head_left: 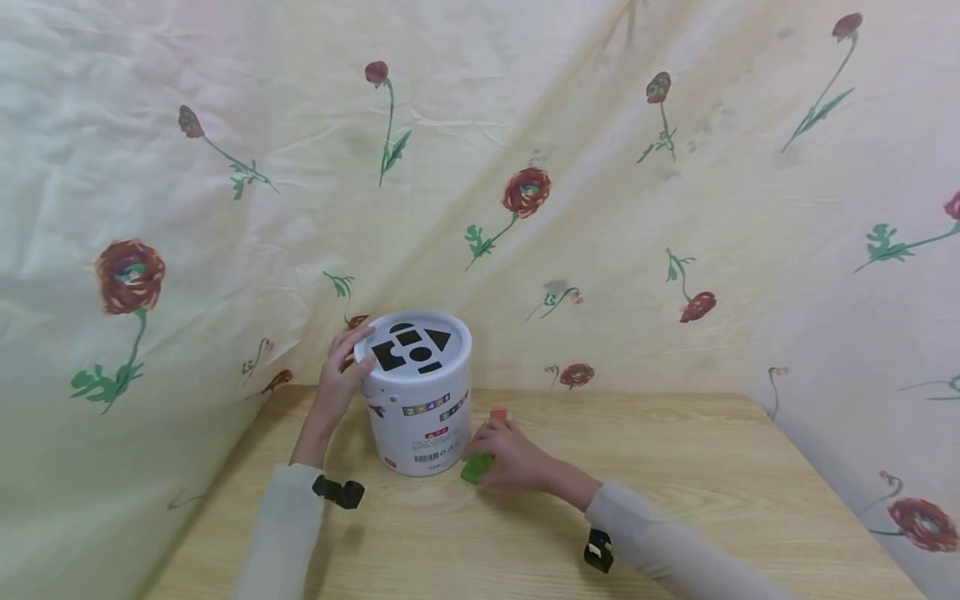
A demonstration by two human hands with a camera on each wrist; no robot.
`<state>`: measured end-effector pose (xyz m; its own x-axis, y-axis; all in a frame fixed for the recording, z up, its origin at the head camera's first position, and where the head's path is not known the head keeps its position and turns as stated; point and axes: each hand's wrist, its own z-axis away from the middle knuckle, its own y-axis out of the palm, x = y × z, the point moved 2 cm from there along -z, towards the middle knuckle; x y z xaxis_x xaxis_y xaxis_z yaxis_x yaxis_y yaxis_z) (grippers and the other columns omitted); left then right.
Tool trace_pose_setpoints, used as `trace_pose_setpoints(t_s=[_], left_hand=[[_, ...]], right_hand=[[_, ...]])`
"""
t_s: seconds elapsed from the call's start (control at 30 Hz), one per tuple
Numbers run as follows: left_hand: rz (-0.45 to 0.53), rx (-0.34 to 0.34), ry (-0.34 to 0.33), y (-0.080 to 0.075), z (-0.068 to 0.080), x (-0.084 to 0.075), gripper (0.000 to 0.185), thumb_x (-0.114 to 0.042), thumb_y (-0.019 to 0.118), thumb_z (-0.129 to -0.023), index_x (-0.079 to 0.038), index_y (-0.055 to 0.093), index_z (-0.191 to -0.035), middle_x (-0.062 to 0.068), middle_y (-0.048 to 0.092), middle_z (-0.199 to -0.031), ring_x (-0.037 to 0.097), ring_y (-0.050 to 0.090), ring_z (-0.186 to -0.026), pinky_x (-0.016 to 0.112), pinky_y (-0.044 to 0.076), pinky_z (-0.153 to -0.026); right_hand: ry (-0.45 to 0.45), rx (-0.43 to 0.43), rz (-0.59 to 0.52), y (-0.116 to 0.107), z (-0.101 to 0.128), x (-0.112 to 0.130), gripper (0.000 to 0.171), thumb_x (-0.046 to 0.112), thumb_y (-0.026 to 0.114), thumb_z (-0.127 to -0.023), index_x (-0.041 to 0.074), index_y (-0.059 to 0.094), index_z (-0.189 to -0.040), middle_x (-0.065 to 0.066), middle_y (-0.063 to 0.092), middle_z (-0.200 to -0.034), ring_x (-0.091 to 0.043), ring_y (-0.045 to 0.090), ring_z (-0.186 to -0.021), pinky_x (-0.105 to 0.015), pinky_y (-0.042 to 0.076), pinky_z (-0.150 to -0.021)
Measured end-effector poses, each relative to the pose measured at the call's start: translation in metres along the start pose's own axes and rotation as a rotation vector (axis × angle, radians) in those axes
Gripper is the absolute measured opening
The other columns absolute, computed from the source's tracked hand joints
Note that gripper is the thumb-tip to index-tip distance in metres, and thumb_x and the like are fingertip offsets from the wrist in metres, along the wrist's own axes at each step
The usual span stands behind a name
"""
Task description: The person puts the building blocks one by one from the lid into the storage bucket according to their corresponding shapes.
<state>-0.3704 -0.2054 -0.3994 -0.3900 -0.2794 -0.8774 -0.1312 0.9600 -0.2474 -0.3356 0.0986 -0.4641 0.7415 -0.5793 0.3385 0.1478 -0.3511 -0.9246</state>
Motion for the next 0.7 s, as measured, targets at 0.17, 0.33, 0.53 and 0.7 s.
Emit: trace_pose_setpoints(t_s=[0.17, 0.33, 0.53, 0.7], left_hand=[[0.004, 0.001, -0.003, 0.001, 0.001, -0.002, 0.055, -0.032, 0.056, -0.099, -0.023, 0.047, -0.153, 0.003, 0.028, -0.165, 0.031, 0.026, -0.151, 0.065, 0.021, -0.122], [0.018, 0.013, -0.006, 0.001, 0.004, -0.01, 0.056, -0.026, 0.054, -0.099, -0.015, 0.046, -0.153, 0.008, 0.028, -0.165, 0.033, 0.026, -0.15, 0.064, 0.02, -0.122], [0.026, 0.026, -0.02, 0.001, 0.008, -0.022, 0.056, -0.019, 0.052, -0.099, -0.006, 0.043, -0.153, 0.015, 0.026, -0.164, 0.038, 0.025, -0.15, 0.064, 0.02, -0.122], [0.019, 0.016, -0.011, 0.001, 0.007, -0.013, 0.056, -0.024, 0.054, -0.1, -0.013, 0.045, -0.154, 0.011, 0.027, -0.165, 0.035, 0.025, -0.15, 0.064, 0.02, -0.122]], right_hand=[[0.023, 0.047, 0.031, 0.004, -0.003, 0.0, 0.039, 0.012, 0.083, -0.077, 0.016, 0.076, -0.115, 0.003, 0.071, -0.118, -0.016, 0.049, -0.112, -0.05, 0.038, -0.104], [0.052, 0.088, 0.021, 0.008, -0.006, -0.001, 0.039, 0.011, 0.083, -0.079, 0.018, 0.076, -0.116, 0.002, 0.069, -0.126, -0.015, 0.047, -0.112, -0.048, 0.038, -0.103], [0.062, 0.118, 0.046, 0.013, -0.009, -0.002, 0.041, 0.007, 0.081, -0.078, 0.022, 0.076, -0.116, 0.004, 0.067, -0.13, -0.014, 0.044, -0.11, -0.049, 0.037, -0.104], [0.034, 0.117, 0.098, 0.016, -0.011, 0.0, 0.041, 0.005, 0.081, -0.077, 0.022, 0.077, -0.114, 0.004, 0.069, -0.123, -0.013, 0.042, -0.103, -0.044, 0.036, -0.096]])
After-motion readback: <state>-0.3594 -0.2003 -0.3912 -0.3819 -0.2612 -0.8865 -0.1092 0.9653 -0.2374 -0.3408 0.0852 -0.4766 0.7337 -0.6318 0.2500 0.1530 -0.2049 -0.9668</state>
